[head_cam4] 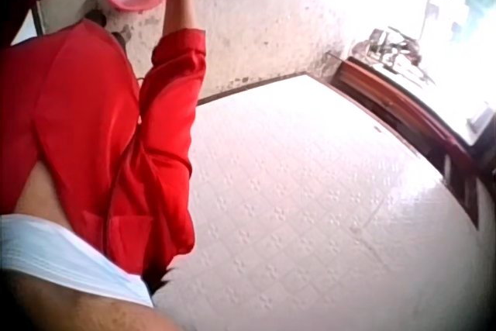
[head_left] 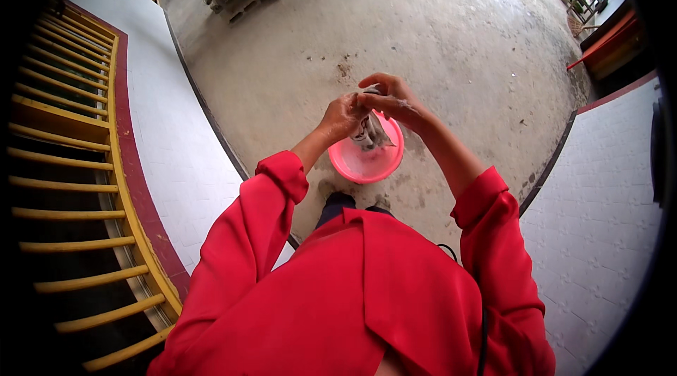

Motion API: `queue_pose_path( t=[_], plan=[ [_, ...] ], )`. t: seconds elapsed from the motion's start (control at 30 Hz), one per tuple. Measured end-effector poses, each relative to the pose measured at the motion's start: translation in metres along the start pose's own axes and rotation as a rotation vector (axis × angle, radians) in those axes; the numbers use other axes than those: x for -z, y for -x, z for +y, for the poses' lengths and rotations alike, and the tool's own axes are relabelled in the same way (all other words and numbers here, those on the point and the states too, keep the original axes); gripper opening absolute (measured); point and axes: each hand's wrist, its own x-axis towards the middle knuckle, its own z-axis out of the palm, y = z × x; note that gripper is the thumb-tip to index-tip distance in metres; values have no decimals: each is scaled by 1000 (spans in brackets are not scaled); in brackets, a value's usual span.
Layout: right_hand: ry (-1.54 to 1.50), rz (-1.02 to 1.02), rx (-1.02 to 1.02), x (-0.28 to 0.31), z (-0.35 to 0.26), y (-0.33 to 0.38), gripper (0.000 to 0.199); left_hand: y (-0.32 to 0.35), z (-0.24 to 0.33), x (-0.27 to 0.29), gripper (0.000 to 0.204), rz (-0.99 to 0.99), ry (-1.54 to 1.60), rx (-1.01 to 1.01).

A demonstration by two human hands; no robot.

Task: The person uses a long red pole with a brush to clean the upper sections of a tiled wall and a window frame. They then dip the brush into a pink bucket of water and proceed to wash a piece of cloth by hand in the bucket.

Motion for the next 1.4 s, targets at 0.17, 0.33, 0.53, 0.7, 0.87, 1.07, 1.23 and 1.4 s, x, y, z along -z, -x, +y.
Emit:
queue_pose_path(
  t=[0.17,0.33,0.53,0.7,0.87,1.07,1.23,1.4],
  plan=[
    [-158,14,52,8,35,5,51,-6,-5,7,17,35,132,-59],
    [-80,-39,168,10,62,1,55,-7,10,10,18,9,151,-59],
    [13,-82,63,0,42,-6,37,-3,34,19,18,37,-7,-147],
    [-310,-83,138,-3,43,-11,21,-15,17,31,28,211,-402,-500],
    [-354,28,21,-19,53,-15,25,5,6,38,50,55,-225,-373],
    [-395,-55,-30,-33,40,-12,25,13,-29,26,56,-169,-684,-2],
    [-475,-2,-29,-31,42,-7,25,15,-52,24,50,-89,-500,68],
    [-509,75,-14,-19,22,4,26,17,-115,44,36,-118,-388,195]
  ],
)
